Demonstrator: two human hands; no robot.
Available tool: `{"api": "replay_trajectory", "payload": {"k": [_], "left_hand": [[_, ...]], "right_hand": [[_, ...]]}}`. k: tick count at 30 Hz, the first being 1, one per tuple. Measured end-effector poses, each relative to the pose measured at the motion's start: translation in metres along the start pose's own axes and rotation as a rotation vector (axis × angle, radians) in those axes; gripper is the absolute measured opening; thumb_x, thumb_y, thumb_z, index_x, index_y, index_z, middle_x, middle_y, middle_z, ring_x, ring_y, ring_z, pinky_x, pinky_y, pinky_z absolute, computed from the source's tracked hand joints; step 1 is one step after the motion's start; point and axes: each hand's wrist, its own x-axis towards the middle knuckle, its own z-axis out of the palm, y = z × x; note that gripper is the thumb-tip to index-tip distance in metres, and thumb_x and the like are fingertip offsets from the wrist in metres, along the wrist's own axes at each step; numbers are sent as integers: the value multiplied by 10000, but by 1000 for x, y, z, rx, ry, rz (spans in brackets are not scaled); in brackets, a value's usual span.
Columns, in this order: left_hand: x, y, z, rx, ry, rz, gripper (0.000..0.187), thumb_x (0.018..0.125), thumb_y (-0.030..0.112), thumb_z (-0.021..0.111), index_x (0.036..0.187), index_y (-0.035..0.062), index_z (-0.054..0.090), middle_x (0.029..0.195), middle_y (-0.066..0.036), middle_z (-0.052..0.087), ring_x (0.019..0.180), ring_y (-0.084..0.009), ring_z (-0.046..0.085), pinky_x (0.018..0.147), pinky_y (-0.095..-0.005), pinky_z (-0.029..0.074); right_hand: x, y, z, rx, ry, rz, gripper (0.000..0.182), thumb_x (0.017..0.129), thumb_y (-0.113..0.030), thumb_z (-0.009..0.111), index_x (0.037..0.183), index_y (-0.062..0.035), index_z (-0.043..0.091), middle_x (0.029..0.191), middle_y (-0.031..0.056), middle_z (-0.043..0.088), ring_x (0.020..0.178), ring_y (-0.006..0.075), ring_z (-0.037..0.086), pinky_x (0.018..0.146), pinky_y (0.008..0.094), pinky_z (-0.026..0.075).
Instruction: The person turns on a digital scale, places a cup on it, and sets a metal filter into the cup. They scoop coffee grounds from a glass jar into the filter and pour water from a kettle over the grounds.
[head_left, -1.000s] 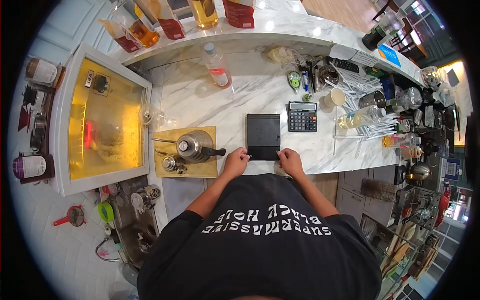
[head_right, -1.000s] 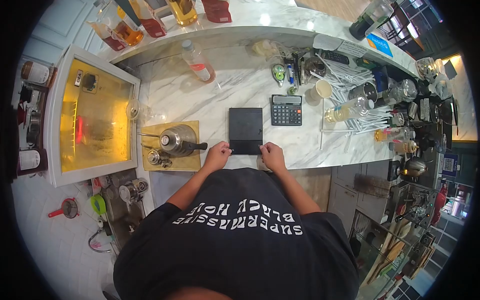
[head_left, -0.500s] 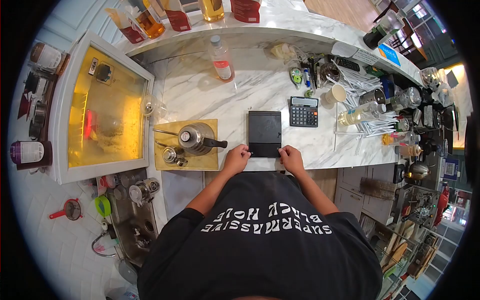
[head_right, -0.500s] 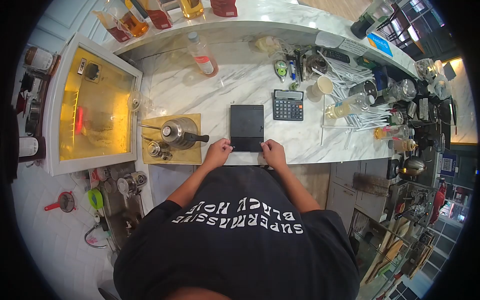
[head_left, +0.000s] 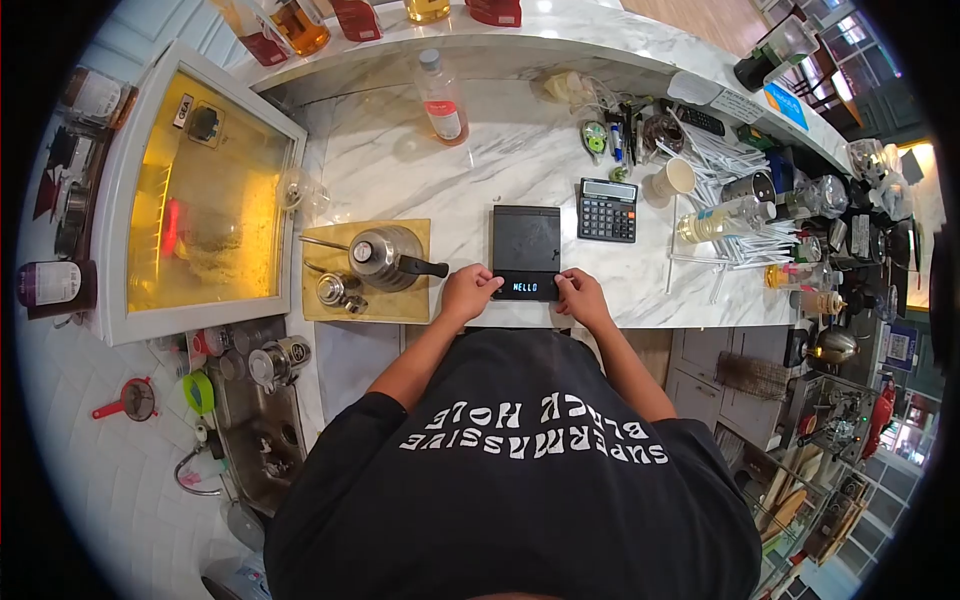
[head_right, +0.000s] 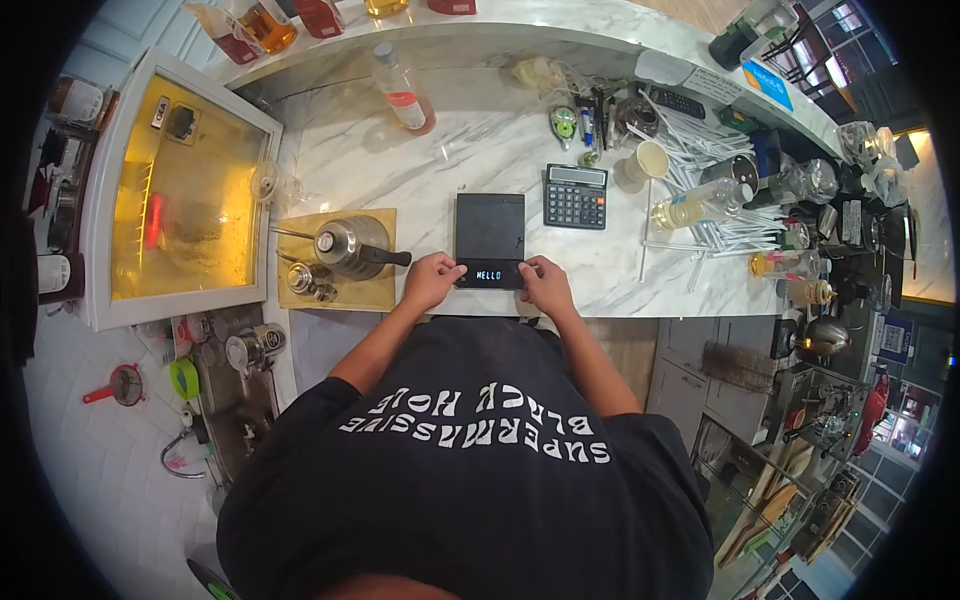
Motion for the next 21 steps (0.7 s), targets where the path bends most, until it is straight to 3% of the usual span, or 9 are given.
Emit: {"api": "replay_trajectory", "payload": {"k": [11,18,21], "left_hand": [[-10,6,7,36,112,3,376,886,416,781,1005,61,741,814,-83,750,735,-221,713,685,-363,546],[-33,5,28,-168,201,-90,362,931,343,756,1117,34,726,837,-76,745,724,-163,687,683,-320,539],[-50,3,40,-179,280,-72,338,924,276,776,1129,14,716,770,-35,685,658,-111,603,648,-291,512]], "right_hand": [[15,9,-21,175,-256,66,275,1055,-263,574,1164,-12,587,750,112,667,553,200,690,474,290,538],[27,1,-28,205,-349,146,268,1052,-268,562,1092,-5,601,707,131,670,489,207,666,421,319,523],[29,2,-21,186,-326,166,282,1058,-290,532,1028,-16,594,678,122,664,475,202,661,411,317,517]]}}
